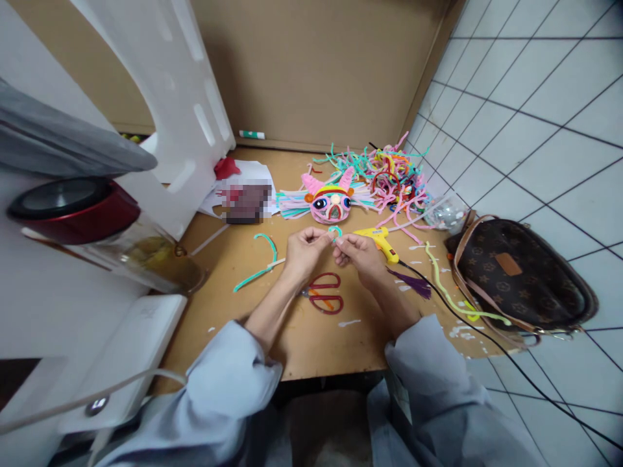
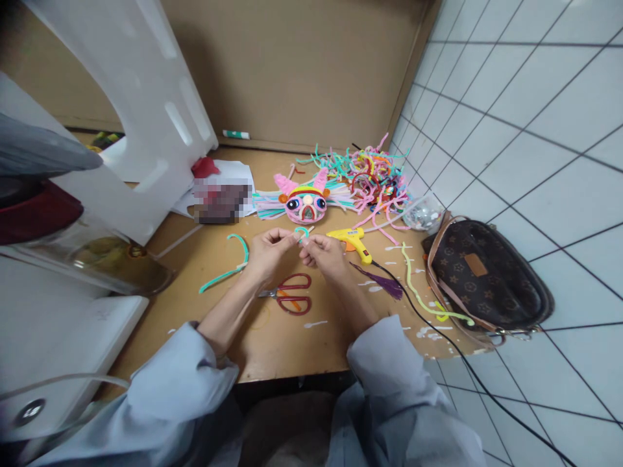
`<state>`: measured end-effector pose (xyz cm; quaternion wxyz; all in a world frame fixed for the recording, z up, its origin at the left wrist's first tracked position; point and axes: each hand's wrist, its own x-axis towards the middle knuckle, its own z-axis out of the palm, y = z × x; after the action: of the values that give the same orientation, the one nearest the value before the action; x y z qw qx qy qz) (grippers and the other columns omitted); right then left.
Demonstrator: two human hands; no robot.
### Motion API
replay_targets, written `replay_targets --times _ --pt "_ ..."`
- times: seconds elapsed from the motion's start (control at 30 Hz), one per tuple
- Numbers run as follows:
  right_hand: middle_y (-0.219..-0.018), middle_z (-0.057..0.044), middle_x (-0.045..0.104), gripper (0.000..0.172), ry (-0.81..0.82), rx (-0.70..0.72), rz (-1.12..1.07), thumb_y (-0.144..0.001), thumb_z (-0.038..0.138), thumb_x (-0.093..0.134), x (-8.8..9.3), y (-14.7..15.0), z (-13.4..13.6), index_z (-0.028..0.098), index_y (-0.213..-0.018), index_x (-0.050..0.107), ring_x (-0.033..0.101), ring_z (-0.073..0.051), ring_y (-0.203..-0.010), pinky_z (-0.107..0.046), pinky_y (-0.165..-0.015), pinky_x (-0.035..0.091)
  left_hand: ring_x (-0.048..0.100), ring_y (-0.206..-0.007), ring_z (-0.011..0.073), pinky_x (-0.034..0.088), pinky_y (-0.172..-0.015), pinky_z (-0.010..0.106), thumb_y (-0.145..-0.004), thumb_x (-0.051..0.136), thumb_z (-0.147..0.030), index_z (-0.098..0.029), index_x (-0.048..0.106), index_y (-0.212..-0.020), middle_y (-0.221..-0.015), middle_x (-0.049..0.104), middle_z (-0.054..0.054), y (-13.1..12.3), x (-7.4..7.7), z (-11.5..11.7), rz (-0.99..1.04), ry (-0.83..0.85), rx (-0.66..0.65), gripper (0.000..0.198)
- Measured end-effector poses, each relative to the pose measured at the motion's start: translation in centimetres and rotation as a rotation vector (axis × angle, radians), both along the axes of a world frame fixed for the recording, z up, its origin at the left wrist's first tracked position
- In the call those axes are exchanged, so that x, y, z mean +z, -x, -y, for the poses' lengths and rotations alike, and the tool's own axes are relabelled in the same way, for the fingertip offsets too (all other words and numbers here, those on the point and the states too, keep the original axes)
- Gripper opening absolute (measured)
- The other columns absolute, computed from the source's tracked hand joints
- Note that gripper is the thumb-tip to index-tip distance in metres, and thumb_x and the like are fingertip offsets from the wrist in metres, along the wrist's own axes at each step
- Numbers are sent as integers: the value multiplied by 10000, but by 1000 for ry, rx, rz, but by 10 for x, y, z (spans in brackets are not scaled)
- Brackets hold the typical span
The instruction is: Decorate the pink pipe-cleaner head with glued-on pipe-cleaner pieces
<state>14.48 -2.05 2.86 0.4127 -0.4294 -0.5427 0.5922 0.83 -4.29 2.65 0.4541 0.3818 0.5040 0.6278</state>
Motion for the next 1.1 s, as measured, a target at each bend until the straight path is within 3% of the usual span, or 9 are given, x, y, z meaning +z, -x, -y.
replay_targets --times 0.43,0.8,1.0,1.1 --pt "-544 23 612 448 -6 -35 -15 -601 593 812 0 3 2 201 -600 594 516 -74 -471 -203 -482 403 537 -623 113 445 -679 269 -569 802 -367 -168 696 -620 -618 656 -1 0 -3 0 58 20 -52 231" --pt "-551 32 598 483 -3 11 -71 -635 657 778 -7 6 1 195 -697 649 505 -79 -471 -215 -494 408 582 -597 130 495 -646 289 -588 879 -514 -165 669 -656 -632 673 19 -2 -2 3 68 -24 -48 413" --pt "-615 24 642 410 -2 104 -82 -666 572 784 0 3 2 185 -730 668 550 -75 -517 -210 -531 425 484 -552 103 402 -580 257 -608 871 -508 -173 635 -612 -554 573 -13 -2 -2 0 97 -20 -39 409" --pt "-605 37 636 365 8 47 -84 -635 492 824 1 -1 -1 184 -761 673 550 -74 -515 -205 -521 418 390 -528 79 313 -553 238 -643 858 -485 -172 600 -561 -501 457 -45 0 -3 -2 107 -24 -87 413"
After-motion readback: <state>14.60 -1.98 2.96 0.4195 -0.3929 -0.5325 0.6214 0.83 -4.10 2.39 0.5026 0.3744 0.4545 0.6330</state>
